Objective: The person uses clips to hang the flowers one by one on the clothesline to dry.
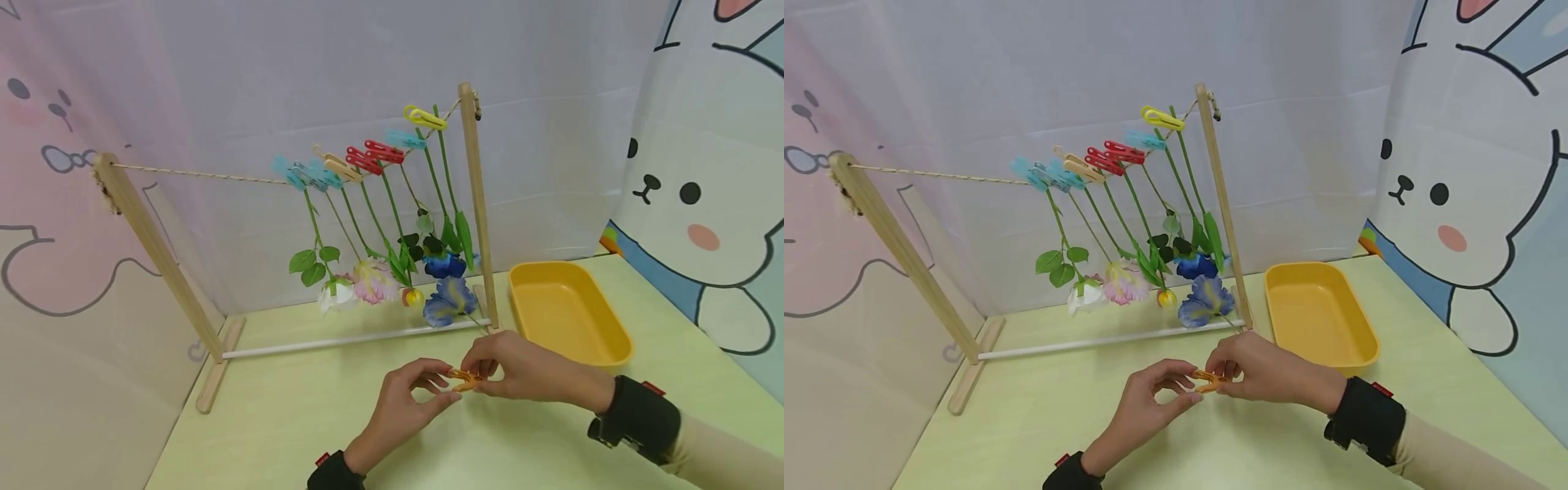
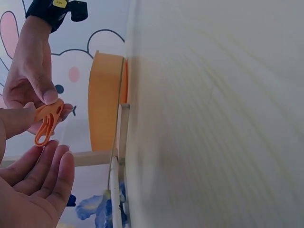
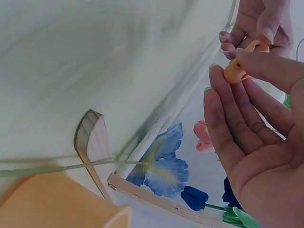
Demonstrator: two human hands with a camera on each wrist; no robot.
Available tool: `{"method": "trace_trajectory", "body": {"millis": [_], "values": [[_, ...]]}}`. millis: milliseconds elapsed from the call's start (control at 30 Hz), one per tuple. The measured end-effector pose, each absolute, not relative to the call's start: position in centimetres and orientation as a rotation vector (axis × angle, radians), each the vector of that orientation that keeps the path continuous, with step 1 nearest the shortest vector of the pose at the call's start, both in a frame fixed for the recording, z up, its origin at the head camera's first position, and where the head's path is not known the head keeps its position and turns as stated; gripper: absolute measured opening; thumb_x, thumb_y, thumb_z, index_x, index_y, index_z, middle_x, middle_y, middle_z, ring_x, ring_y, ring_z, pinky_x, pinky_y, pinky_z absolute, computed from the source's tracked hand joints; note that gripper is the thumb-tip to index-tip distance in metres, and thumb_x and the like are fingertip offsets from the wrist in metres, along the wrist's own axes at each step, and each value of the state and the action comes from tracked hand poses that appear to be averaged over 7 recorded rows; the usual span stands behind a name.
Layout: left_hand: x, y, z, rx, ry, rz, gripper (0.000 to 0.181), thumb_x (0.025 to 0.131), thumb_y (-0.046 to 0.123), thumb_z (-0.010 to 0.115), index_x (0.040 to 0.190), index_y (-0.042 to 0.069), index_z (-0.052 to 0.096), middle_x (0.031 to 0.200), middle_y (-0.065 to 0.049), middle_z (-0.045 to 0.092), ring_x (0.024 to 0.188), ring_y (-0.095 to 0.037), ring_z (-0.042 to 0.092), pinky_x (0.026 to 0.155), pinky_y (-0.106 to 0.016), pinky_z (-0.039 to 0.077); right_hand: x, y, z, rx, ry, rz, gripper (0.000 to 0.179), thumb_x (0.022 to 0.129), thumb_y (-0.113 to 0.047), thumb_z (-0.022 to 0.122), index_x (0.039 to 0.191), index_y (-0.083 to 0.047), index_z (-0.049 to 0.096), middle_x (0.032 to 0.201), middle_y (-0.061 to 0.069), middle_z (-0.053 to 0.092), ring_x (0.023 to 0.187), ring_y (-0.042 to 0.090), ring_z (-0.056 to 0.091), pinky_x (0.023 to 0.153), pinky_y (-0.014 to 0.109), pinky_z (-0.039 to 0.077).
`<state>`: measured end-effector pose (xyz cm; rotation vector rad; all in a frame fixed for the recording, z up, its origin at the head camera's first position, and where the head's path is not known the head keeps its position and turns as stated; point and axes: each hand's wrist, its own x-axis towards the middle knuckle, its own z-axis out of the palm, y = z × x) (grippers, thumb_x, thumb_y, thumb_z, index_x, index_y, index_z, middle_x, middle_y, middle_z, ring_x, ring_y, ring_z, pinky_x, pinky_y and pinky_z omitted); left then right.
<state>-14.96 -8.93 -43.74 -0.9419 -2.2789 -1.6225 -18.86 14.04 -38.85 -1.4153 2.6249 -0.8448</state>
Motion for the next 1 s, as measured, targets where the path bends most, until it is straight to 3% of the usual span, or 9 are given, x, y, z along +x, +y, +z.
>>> {"method": "trace_trajectory", "body": {"millis": [200, 333, 467, 767, 1000], "values": [[-14.9, -8.9, -43.7, -0.929, -2.272, -1.627, 0.030, 0.082, 0.005, 0.078, 0.111, 0.001, 0.068, 0.103, -0.015, 0.071, 0.082, -0.032, 0.069, 0.068, -0.033, 0.062, -18.9, 13.9, -39.3, -1.410, 2.619, -0.867, 0.017, 0.083, -0.013, 0.077, 0.100, -0.015, 0.073, 0.089, -0.007, 0.069, 0.074, 0.004, 0.064, 0.067, 0.026, 0.061], [-15.5, -9.1, -44.9, -0.909, -2.283, -1.634, 0.031, 0.082, 0.012, 0.079, 0.111, 0.010, 0.069, 0.103, -0.007, 0.071, 0.083, -0.026, 0.070, 0.068, -0.035, 0.062, -18.9, 13.8, -39.5, -1.405, 2.606, -0.889, 0.018, 0.083, -0.013, 0.077, 0.101, -0.015, 0.073, 0.091, -0.007, 0.070, 0.075, 0.004, 0.064, 0.068, 0.027, 0.061], [-16.2, -9.4, -46.0, -0.908, -2.307, -1.609, 0.031, 0.084, 0.022, 0.078, 0.113, 0.016, 0.068, 0.104, -0.001, 0.071, 0.084, -0.020, 0.070, 0.069, -0.029, 0.062, -19.2, 14.0, -39.5, -1.392, 2.629, -0.855, 0.016, 0.086, -0.015, 0.075, 0.101, -0.017, 0.072, 0.091, -0.008, 0.070, 0.076, 0.004, 0.064, 0.069, 0.028, 0.061], [-14.7, -10.0, -44.0, -0.882, -2.314, -1.607, 0.027, 0.083, 0.006, 0.077, 0.109, 0.003, 0.069, 0.099, -0.014, 0.071, 0.078, -0.026, 0.070, 0.067, -0.030, 0.062, -21.4, 15.9, -39.6, -1.304, 2.940, -0.467, 0.019, 0.081, -0.015, 0.079, 0.099, -0.017, 0.074, 0.091, -0.008, 0.070, 0.080, 0.011, 0.066, 0.071, 0.031, 0.060], [-15.8, -10.9, -46.4, -0.868, -2.329, -1.607, 0.028, 0.085, 0.017, 0.077, 0.111, 0.009, 0.069, 0.100, -0.005, 0.071, 0.078, -0.016, 0.069, 0.068, -0.029, 0.062, -22.8, 17.0, -41.0, -1.330, 3.005, -0.265, 0.019, 0.078, -0.002, 0.079, 0.095, -0.011, 0.076, 0.090, 0.003, 0.072, 0.079, 0.018, 0.065, 0.071, 0.037, 0.060]]}}
